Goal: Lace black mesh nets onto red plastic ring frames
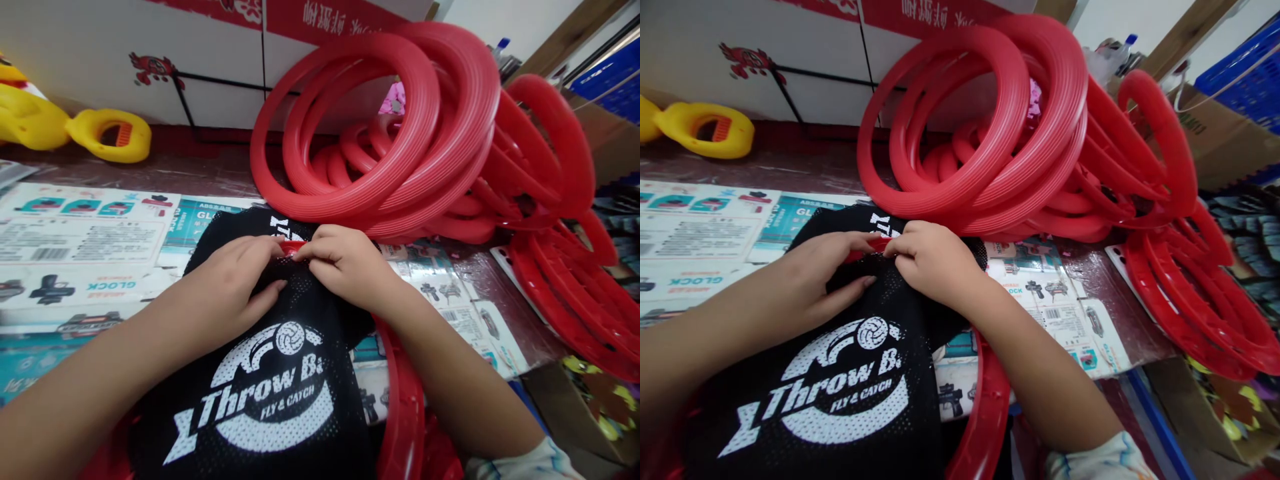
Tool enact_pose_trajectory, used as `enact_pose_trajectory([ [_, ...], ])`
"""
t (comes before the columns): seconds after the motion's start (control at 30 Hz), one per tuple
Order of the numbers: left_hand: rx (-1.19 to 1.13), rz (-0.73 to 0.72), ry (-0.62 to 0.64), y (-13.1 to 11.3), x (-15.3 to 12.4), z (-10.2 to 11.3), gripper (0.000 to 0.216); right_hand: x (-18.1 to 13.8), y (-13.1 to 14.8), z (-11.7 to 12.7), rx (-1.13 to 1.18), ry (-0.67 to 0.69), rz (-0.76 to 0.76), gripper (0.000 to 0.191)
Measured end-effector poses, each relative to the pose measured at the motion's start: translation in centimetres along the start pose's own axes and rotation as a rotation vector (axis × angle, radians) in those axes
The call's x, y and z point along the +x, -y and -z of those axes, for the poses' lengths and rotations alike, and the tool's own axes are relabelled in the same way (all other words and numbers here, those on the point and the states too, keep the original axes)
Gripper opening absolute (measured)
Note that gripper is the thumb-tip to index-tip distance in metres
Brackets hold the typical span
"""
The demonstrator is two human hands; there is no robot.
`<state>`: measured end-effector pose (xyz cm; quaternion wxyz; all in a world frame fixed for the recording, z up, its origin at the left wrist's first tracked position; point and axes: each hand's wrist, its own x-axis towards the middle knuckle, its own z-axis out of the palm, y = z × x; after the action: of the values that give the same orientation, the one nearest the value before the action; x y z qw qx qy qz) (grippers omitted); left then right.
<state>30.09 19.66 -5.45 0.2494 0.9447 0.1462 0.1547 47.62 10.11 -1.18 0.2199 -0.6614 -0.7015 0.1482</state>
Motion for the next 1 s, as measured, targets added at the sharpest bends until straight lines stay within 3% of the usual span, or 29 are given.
enact_pose_trajectory([
  [0.23,-0.024,0.008,-0.009,-0.2,0.0,0.1,0.027,-0.1,0.0,-0.2,-0.08,0.008,0.034,0.029],
  [0.87,-0.032,-0.005,-0.015,-0.3,0.0,0.3,0.026,0.2,-0.3,-0.9,0.008,-0.06,0.08,0.03],
  [1.0,-0.134,0.1,-0.011,-0.8,0.3,0.7,0.021,0.2,-0.3,-1.0,0.037,-0.069,0.087,0.03],
])
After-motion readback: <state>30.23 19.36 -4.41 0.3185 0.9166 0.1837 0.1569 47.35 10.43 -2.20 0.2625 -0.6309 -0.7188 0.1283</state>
